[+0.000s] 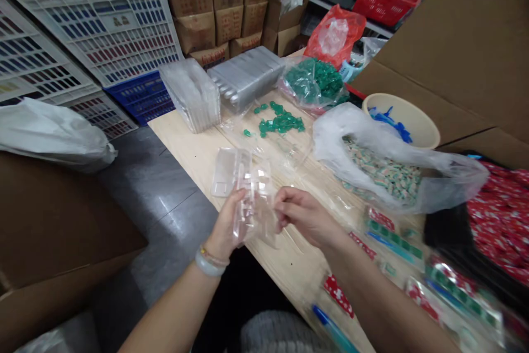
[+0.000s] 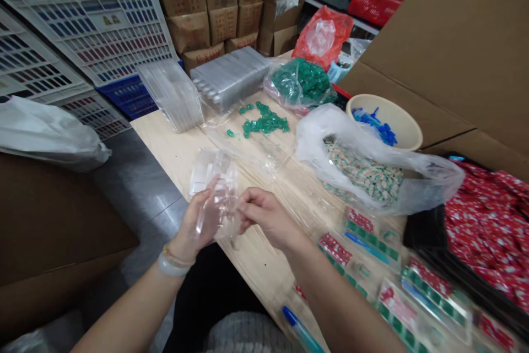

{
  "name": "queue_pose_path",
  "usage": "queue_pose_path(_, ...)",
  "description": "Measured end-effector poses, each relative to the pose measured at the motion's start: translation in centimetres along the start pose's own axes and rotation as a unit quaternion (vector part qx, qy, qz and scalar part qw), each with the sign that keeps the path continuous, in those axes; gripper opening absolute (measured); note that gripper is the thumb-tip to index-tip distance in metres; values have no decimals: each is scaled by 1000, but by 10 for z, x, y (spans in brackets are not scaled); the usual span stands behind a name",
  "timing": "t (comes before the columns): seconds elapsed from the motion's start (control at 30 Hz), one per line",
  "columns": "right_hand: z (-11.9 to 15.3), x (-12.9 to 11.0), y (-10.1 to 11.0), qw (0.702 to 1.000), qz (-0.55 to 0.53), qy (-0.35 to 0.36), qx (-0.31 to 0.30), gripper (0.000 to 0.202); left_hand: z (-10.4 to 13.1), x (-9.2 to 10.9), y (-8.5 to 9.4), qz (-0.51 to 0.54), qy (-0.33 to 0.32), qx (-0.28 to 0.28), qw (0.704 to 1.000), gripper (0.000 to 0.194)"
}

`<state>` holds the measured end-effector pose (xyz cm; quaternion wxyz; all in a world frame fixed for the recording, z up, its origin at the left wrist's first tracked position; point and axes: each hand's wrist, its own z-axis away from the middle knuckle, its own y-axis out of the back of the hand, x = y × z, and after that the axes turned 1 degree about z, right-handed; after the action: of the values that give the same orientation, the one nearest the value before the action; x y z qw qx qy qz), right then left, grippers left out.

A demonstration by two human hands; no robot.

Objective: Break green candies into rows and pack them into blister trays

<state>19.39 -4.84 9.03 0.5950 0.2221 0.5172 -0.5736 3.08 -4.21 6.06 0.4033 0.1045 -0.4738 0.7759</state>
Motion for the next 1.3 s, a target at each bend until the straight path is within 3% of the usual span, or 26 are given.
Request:
queue_pose_path(0.07, 35, -18, 26, 991, 81, 47, 100, 19, 5, 6, 8, 5, 9, 31, 999, 46)
queue_pose_path(0.1, 51, -26, 39, 972, 151, 79, 162, 16, 7, 7, 12, 1, 19, 36, 999, 46)
queue_pose_path(0.17, 70, -37, 63, 898, 343, 116, 251, 10, 8, 4, 14, -8, 44, 21, 999, 48)
queue_pose_path(0.23, 68, -35, 82, 801, 540, 78, 245, 7, 10, -3, 12, -8, 72, -6, 997, 47)
queue_pose_path(0.3, 51, -23, 97, 717, 667, -9, 204, 10, 13, -11, 9, 4, 102, -40, 994, 45)
queue_pose_path(0.37, 31, -9, 103, 659, 726, -84, 177, 15, 19, -19, 12, 8, 132, -59, 990, 45)
queue_pose_path(0.43, 23, 6, 97, 621, 754, -104, 185, 21, 26, -28, 19, -22, 144, -38, 989, 45)
queue_pose_path(0.53, 31, 30, 65, 629, 750, -19, 205, 35, 34, -48, 33, -122, 75, 42, 989, 51)
queue_pose_path(0.6, 40, 52, 39, 657, 732, 60, 170, 44, 35, -57, 40, -194, -5, 72, 978, 47)
queue_pose_path(0.67, 45, 76, 21, 662, 732, 109, 122, 53, 30, -53, 44, -284, -104, 74, 950, 38)
queue_pose_path(0.73, 45, 97, 13, 652, 741, 123, 105, 56, 18, -32, 45, -395, -224, 78, 888, 30)
queue_pose_path(0.83, 41, 103, 13, 642, 744, 123, 135, 56, -11, 14, 45, -575, -342, 122, 733, 35)
queue_pose_path(0.9, 34, 89, 8, 650, 729, 138, 165, 55, -32, 38, 47, -675, -328, 192, 632, 45)
queue_pose_path(0.93, 26, 80, 2, 663, 713, 154, 168, 53, -41, 46, 49, -710, -305, 221, 595, 46)
queue_pose_path(0.97, 14, 70, -7, 684, 691, 172, 160, 50, -48, 51, 52, -732, -280, 245, 570, 44)
queue_pose_path(1.03, -18, 54, -30, 735, 637, 199, 117, 44, -57, 55, 59, -749, -248, 266, 553, 33)
queue_pose_path(1.1, -58, 48, -52, 772, 600, 189, 87, 40, -57, 55, 70, -734, -258, 267, 569, 25)
queue_pose_path(1.17, -92, 50, -67, 789, 582, 171, 94, 42, -52, 55, 83, -677, -285, 264, 625, 19)
queue_pose_path(1.23, -113, 57, -74, 813, 544, 181, 98, 42, -43, 55, 92, -561, -288, 247, 736, 14)
queue_pose_path(1.3, -120, 63, -75, 862, 460, 190, 98, 39, -32, 55, 93, -383, -264, 213, 859, 15)
